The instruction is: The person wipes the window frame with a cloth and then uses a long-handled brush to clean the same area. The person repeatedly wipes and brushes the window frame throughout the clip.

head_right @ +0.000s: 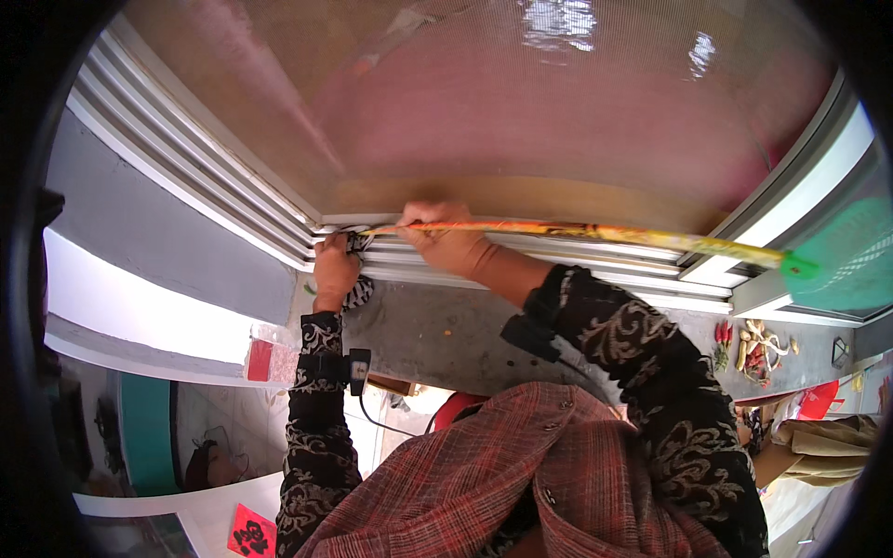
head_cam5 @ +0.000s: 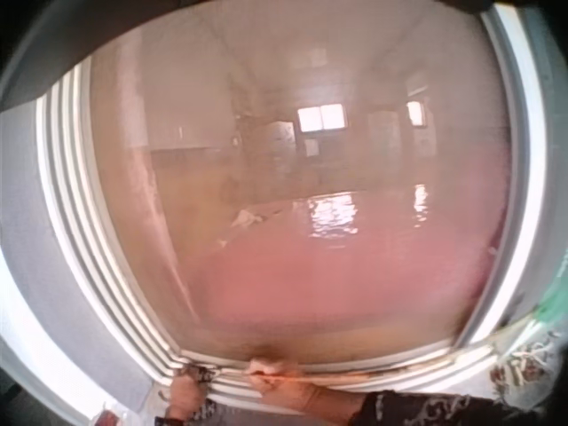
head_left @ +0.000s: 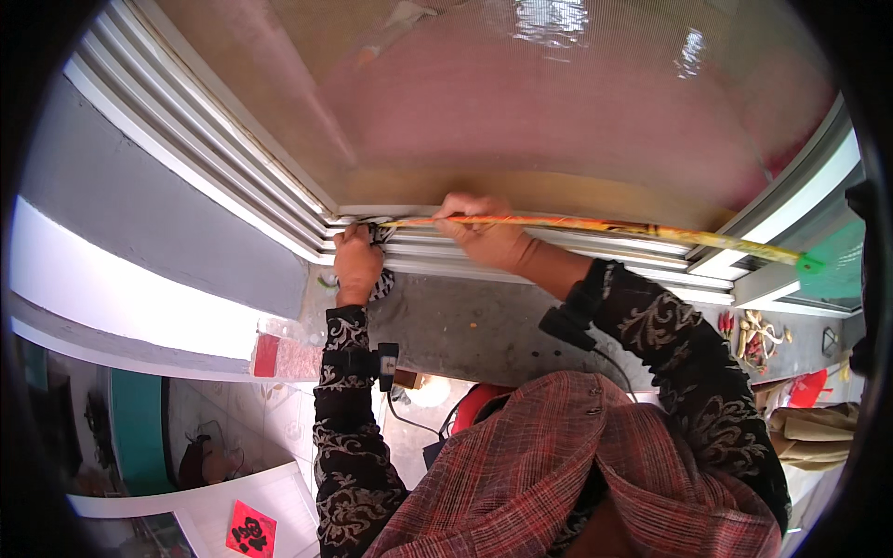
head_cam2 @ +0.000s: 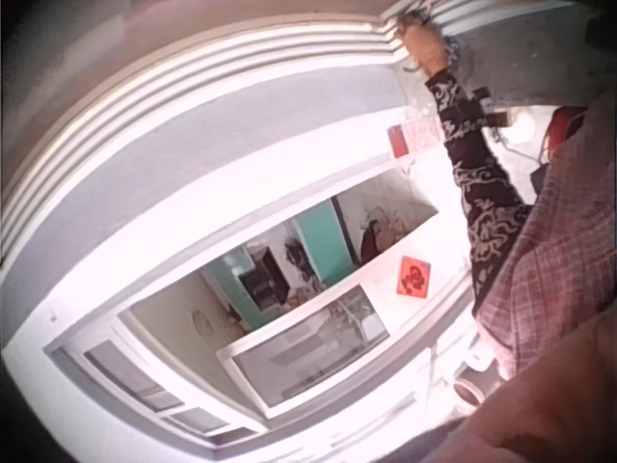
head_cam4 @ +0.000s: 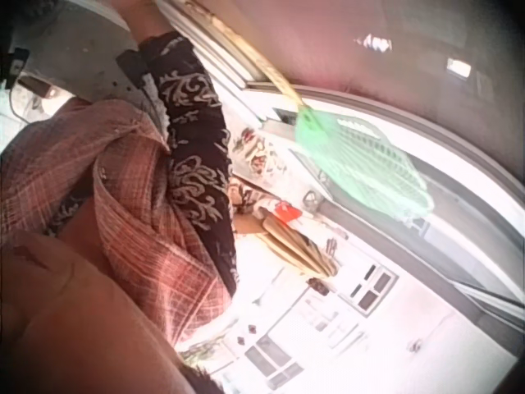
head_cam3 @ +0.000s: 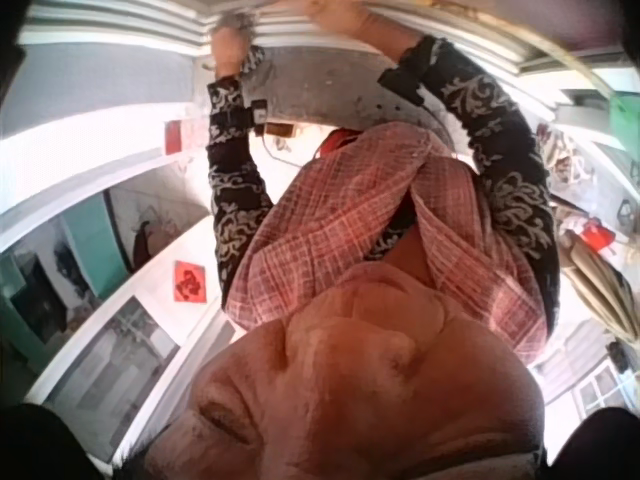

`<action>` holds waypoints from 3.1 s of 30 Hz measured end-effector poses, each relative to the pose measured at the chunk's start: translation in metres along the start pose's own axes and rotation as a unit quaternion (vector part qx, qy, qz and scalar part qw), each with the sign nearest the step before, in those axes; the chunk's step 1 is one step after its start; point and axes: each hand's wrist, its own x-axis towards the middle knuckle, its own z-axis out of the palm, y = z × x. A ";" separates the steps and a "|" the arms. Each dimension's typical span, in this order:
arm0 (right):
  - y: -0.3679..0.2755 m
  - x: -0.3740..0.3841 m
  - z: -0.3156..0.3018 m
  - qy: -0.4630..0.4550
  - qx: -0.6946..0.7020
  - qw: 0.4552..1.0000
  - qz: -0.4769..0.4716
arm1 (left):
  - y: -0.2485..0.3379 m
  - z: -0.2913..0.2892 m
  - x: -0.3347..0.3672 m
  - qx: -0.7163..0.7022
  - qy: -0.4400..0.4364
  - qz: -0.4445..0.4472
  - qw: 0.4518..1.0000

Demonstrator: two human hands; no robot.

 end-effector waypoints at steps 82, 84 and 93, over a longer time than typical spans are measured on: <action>-0.136 -0.182 -0.218 0.107 -0.119 0.982 0.097 | 0.209 0.019 -0.030 -0.189 0.016 0.353 0.916; -0.132 -0.184 -0.216 0.095 -0.120 0.982 0.107 | 0.210 0.018 -0.030 -0.181 0.025 0.353 0.918; -0.135 -0.197 -0.223 0.110 -0.117 0.982 0.102 | 0.211 0.021 -0.034 -0.163 0.018 0.339 0.926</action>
